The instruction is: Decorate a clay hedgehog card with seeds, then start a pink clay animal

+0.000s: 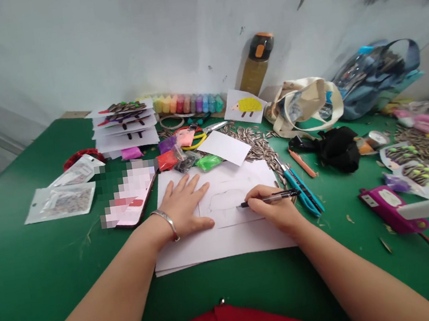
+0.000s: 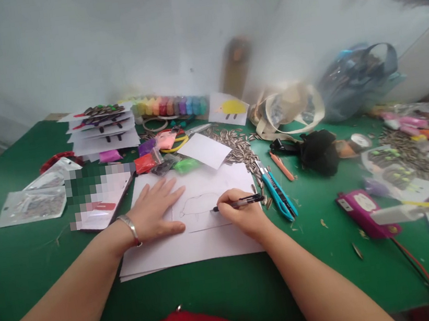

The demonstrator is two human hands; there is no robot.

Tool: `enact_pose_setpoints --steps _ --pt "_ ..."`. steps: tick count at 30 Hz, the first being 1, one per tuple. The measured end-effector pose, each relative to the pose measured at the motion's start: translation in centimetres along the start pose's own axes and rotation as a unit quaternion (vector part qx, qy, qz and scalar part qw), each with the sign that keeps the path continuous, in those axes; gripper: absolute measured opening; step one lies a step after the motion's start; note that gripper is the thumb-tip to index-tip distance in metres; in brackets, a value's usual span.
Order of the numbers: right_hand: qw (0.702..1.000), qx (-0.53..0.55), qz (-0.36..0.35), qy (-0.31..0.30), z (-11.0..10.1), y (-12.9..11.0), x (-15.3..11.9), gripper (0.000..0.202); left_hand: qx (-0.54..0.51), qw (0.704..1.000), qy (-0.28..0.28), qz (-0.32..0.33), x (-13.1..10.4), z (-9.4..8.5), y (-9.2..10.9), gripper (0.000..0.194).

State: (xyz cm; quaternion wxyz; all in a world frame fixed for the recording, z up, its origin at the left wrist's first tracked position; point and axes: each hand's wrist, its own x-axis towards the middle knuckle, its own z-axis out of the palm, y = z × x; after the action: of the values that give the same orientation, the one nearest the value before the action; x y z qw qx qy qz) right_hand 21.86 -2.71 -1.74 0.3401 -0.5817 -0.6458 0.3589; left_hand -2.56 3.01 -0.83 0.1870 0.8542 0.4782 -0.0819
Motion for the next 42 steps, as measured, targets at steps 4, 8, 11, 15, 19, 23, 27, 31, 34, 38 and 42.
enact_pose_setpoints --steps 4,8,11,15,19,23,27,31,34,38,42 --pt "1.0 -0.008 -0.007 0.001 0.02 0.08 -0.02 0.012 -0.003 1.0 -0.003 -0.001 0.03 0.04 -0.03 0.095" --pt "1.0 -0.019 -0.012 0.0 0.07 0.06 0.01 0.012 0.001 1.0 -0.002 0.001 0.06 0.1 -0.07 0.096" --pt "1.0 -0.015 -0.008 -0.008 -0.03 0.01 0.04 0.012 0.008 1.0 -0.001 0.002 0.06 0.12 -0.09 0.096" --pt "1.0 0.005 -0.01 -0.021 -0.25 -0.04 0.04 0.012 0.01 1.0 -0.001 0.0 0.04 0.11 -0.09 0.096" --pt "0.999 0.015 -0.015 -0.036 -0.31 -0.08 0.03 0.013 0.011 1.0 -0.003 0.0 0.01 0.0 -0.03 0.095" --pt "0.999 0.028 -0.011 -0.042 -0.28 -0.07 0.04 0.013 0.011 1.0 -0.006 0.001 -0.03 -0.11 0.04 0.095" --pt "0.998 0.052 0.012 -0.037 -0.25 0.13 0.02 0.012 0.011 1.0 -0.005 0.002 -0.02 -0.05 0.02 0.095" --pt "0.998 0.058 0.027 -0.017 -0.13 0.41 0.07 0.012 0.013 1.0 -0.003 0.004 0.02 0.06 -0.03 0.096" --pt "0.999 0.047 0.022 -0.002 0.0 0.51 0.15 0.012 0.013 1.0 -0.003 0.002 0.01 0.04 0.02 0.096" --pt "0.999 0.04 0.012 0.005 0.09 0.53 0.18 0.012 0.013 1.0 -0.005 -0.002 -0.05 -0.06 0.14 0.096" --pt "0.999 0.05 0.02 0.005 -0.03 0.46 0.09 0.012 0.014 1.0 -0.006 -0.002 -0.06 -0.09 0.14 0.095"
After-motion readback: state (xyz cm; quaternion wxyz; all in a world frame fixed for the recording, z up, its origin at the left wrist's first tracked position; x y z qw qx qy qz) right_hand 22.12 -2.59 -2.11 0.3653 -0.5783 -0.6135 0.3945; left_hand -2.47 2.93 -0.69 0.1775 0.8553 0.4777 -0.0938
